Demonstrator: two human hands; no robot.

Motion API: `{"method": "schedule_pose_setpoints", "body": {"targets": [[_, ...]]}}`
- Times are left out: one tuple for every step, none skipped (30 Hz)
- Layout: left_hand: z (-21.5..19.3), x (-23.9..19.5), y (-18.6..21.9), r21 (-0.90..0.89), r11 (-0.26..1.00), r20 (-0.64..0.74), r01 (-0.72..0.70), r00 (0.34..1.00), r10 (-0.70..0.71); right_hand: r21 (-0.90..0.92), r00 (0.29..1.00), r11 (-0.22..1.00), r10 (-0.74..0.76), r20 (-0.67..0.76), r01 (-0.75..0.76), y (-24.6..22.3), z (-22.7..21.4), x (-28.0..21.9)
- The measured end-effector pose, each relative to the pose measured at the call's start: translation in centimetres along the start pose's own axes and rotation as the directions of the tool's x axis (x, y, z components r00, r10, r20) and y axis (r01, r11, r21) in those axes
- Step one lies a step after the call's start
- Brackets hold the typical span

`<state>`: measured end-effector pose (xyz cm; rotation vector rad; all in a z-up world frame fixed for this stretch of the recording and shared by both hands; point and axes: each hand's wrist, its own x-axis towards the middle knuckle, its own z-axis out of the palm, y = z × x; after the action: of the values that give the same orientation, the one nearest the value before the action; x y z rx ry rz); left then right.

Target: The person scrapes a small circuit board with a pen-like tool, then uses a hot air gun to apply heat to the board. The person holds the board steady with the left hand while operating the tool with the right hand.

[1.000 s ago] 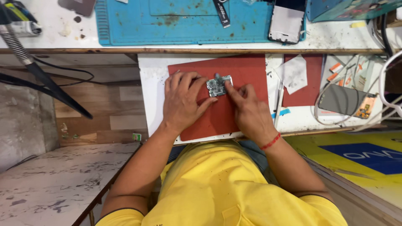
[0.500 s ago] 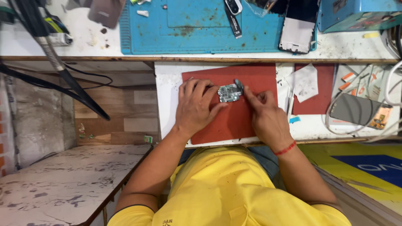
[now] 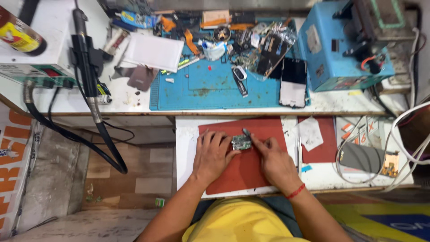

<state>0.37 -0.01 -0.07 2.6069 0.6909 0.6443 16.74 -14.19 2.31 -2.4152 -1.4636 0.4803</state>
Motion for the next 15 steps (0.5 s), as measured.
{"method": "schedule_pose_setpoints", "body": {"targets": [[0.0,-0.1,0.1,-0.001,1.000,0.008,0.000,1.000,0.000,0.032,0.996,0.997,-0.076,0.042,0.075,0.2,-0.1,-0.1],[-0.1,-0.1,0.1,0.004,1.000,0.015,-0.005,1.000,0.005,0.069,0.985,0.986,-0.155,0.075,0.150,0.1,0.0,-0.2],[-0.3,0.0,0.0,0.008,1.000,0.022,-0.010,1.000,0.009,0.106,0.966,0.969,-0.234,0.106,0.223,0.1,0.0,-0.2],[-0.4,0.0,0.0,-0.003,1.000,0.025,-0.005,1.000,0.006,0.109,0.980,0.977,-0.191,0.060,0.184,0.2,0.0,-0.4],[-0.6,0.0,0.0,-0.014,1.000,0.029,-0.001,1.000,0.002,0.116,0.989,0.983,-0.148,0.013,0.145,0.3,0.1,-0.4],[-0.6,0.0,0.2,-0.031,0.999,0.032,0.009,0.999,-0.008,0.120,0.994,0.987,-0.103,-0.025,0.105,0.5,0.1,-0.6],[-0.6,0.0,0.3,-0.030,1.000,0.026,0.007,1.000,-0.006,0.101,0.996,0.991,-0.088,-0.013,0.088,0.7,0.1,-0.7],[-0.6,-0.1,0.3,-0.029,1.000,0.023,0.009,1.000,-0.008,0.085,0.997,0.994,-0.071,0.003,0.071,0.7,0.2,-0.7],[-0.6,0.1,0.3,-0.028,1.000,0.020,0.011,1.000,-0.010,0.068,0.998,0.996,-0.054,0.019,0.053,0.9,0.1,-0.5],[-0.6,0.0,0.2,-0.021,1.000,0.014,0.007,1.000,-0.007,0.069,0.994,0.993,-0.097,0.040,0.095,0.8,0.4,-0.6],[-0.6,0.2,0.2,-0.015,1.000,0.007,0.003,1.000,-0.003,0.071,0.988,0.988,-0.140,0.060,0.136,0.8,0.6,-0.3],[-0.5,0.0,0.2,-0.014,1.000,0.010,-0.002,1.000,0.002,0.076,0.981,0.983,-0.175,0.084,0.169,0.7,0.9,-0.6],[-0.6,-0.1,0.1,-0.018,1.000,0.006,-0.005,1.000,0.005,0.077,0.992,0.990,-0.117,0.036,0.114,0.7,1.1,-0.6],[-0.5,-0.1,0.0,-0.026,1.000,-0.004,-0.004,1.000,0.004,0.073,0.998,0.995,-0.061,-0.009,0.062,0.9,0.9,-0.3],[-0.5,-0.3,0.2,-0.034,0.999,-0.015,-0.003,1.000,0.003,0.070,0.998,0.998,-0.005,-0.055,0.009,0.9,0.8,-0.4]]}}
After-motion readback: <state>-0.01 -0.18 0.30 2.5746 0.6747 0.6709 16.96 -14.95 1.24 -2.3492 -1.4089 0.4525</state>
